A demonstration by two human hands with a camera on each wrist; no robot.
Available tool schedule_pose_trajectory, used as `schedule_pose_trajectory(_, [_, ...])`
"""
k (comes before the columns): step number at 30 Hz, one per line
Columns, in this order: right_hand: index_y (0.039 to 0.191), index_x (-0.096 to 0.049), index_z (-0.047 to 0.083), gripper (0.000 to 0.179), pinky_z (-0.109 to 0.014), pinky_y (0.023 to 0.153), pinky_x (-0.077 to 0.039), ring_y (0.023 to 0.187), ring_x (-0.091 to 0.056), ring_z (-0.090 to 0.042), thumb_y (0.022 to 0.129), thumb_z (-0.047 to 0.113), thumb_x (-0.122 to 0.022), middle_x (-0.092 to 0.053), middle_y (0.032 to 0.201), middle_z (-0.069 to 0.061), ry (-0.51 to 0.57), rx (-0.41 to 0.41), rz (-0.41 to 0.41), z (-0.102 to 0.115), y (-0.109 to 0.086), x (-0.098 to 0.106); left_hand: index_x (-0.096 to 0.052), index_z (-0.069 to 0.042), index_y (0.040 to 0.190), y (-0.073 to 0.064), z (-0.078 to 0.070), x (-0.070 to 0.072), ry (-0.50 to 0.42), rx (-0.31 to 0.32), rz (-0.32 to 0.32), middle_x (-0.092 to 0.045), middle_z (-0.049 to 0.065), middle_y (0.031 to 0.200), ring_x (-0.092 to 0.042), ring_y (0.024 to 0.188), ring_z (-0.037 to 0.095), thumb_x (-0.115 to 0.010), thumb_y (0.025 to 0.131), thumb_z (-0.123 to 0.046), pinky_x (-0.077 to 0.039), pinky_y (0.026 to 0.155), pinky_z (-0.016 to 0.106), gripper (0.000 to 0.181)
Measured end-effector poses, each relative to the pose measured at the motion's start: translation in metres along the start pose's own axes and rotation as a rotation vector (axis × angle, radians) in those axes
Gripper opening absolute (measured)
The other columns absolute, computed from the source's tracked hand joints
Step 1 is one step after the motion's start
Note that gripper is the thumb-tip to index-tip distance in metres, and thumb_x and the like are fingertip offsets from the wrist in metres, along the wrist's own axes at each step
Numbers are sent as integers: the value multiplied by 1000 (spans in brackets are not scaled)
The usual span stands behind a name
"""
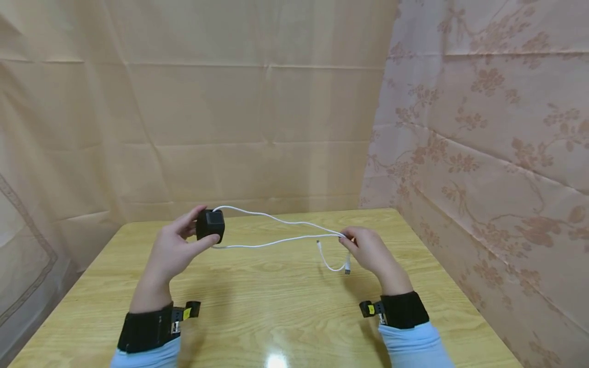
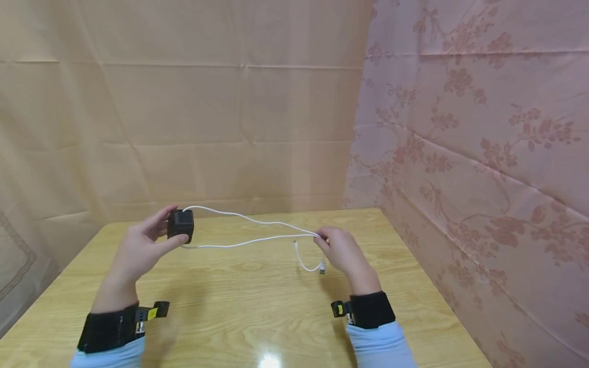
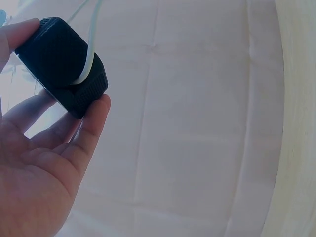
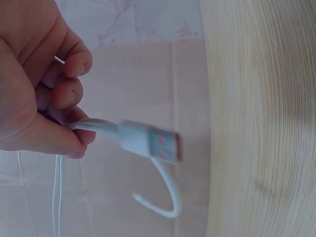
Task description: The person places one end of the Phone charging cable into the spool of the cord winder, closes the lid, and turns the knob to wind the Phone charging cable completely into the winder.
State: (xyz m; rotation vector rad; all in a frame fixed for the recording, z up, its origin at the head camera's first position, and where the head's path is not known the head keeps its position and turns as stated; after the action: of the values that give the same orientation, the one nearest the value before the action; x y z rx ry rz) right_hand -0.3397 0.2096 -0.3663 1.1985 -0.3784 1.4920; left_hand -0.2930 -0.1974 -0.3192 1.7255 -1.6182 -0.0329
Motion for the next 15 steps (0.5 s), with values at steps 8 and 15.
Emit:
schedule_pose_trajectory(8, [97,-71,12,5,-31,58,-42,61,-46,-13,100,12,-67,-57,75,6,-6,1,19,-13,-5,1,-53,-14,150,-3,18,5,-9,62,17,-64,20,129,-65,104,25,-83,88,-19,-51,81,18,69])
schedule_pose_trajectory(15, [97,-74,14,9,-38,67,-47,73,-53,-16,101,18,-67,-65,86,4,-18,-42,53,-27,-8,9,-53,-14,150,-5,30,15,-21,103,-1,-67,20,122,-66,95,9,-82,89,-20,-52,75,18,67])
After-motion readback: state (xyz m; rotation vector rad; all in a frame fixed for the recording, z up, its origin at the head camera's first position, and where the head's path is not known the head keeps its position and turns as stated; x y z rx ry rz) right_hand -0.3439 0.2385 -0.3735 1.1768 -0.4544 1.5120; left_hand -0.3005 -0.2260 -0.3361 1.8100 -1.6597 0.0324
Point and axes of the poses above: each hand's wrist, its own y-axis towards the middle knuckle, its own x-axis out of the back of the hand, z = x × y, the point moved 7 cm from there along y, towards the middle knuckle
